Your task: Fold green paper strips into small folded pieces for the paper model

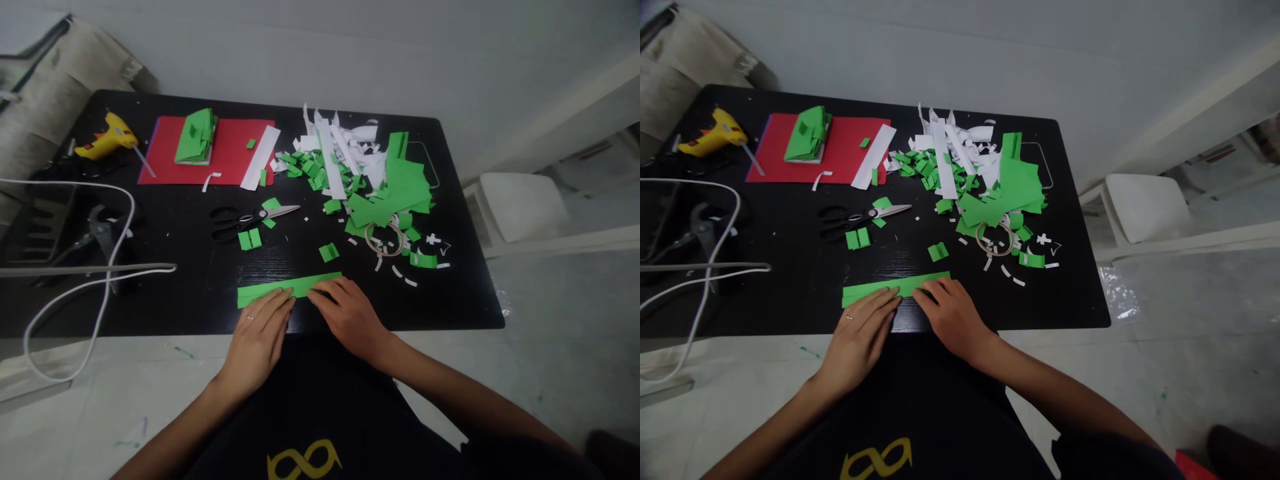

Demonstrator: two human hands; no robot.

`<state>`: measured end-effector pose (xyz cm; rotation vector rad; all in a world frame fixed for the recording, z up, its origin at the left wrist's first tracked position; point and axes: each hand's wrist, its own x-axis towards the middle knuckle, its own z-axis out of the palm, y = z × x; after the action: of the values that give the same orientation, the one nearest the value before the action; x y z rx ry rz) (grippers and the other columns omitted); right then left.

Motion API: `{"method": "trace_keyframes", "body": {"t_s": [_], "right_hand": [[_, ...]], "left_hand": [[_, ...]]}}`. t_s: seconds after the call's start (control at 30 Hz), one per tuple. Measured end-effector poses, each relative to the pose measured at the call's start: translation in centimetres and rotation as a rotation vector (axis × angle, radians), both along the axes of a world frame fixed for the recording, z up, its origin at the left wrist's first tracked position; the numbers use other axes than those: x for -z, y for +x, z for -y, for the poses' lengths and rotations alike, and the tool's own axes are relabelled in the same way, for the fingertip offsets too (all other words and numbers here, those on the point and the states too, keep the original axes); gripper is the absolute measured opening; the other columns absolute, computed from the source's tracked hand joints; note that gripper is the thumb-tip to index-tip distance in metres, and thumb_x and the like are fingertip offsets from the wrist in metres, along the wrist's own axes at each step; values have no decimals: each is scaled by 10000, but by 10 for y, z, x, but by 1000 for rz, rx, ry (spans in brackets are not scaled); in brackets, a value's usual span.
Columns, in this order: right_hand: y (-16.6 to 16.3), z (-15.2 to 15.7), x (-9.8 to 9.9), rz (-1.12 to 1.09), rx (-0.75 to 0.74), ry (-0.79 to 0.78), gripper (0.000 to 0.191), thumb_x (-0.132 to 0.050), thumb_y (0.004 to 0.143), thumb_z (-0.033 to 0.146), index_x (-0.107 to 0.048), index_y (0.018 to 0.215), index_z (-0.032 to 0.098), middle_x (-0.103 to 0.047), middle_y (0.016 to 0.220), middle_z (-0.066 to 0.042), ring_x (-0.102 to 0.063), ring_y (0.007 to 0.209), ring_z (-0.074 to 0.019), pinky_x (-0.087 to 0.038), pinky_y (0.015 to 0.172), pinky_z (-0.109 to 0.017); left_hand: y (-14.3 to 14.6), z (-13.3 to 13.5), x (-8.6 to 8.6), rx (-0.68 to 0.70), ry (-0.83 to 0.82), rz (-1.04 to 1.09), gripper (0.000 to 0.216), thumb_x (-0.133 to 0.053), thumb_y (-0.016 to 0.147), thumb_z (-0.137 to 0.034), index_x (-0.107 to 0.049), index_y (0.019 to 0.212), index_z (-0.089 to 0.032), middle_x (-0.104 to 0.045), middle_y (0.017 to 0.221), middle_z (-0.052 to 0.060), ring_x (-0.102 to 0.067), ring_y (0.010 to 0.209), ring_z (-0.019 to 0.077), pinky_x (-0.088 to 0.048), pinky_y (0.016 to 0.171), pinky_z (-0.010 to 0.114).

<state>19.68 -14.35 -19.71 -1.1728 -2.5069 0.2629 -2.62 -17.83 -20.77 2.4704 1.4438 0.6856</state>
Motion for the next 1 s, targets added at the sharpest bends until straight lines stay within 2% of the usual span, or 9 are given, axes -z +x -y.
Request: {"method": "trace_keyframes", "body": {"t_s": [0.1,0.2,0.37,0.53,0.8,1.0], "right_hand": [[-2,-7,-2,16,-65,22,252,-508,1021,66,-723,1133,136,-741,1091,-106,-627,983,-242,-544,864,-388],[-3,-14,-6,56,-149,45,272,-465,1020,37,-720,1080,114,-729,1044,-112,-620,964,-241,-543,869,-383],[-3,-21,-7,71,-232,43,321,-415,1023,16,-718,1024,123,-710,988,-115,-623,929,-234,-537,836,-372],[-2,-20,-5,65,-231,33,321,-418,1020,17,-714,1008,142,-705,989,-111,-631,933,-230,-535,832,-371],[-5,-14,-3,98,-195,117,300,-431,1004,16,-705,950,126,-692,918,-96,-616,860,-227,-546,807,-364],[-6,-6,-2,82,-153,147,247,-476,1003,46,-705,1095,62,-726,1035,-130,-641,918,-241,-570,826,-375]], "left_hand": [[-4,-8,-4,-5,40,32,268,-550,1027,-123,-672,1261,-170,-759,1236,98,-704,1145,258,-558,988,445],[-8,-18,-10,57,70,5,207,-571,1020,-136,-716,1165,-158,-777,1156,87,-722,1061,249,-576,957,426],[-12,-26,-15,168,133,-146,271,-498,1012,-63,-716,1168,-103,-768,1133,122,-722,1006,272,-610,878,427],[-10,-26,-16,191,181,-202,323,-443,1012,-47,-728,1158,-91,-763,1116,152,-727,992,283,-627,852,429],[-3,-20,-16,167,213,-234,351,-410,999,-12,-720,1161,-44,-758,1108,192,-732,975,291,-634,833,435],[1,-12,-12,123,223,-235,302,-481,972,6,-708,1170,-25,-761,1125,192,-736,1016,308,-618,883,434]]}}
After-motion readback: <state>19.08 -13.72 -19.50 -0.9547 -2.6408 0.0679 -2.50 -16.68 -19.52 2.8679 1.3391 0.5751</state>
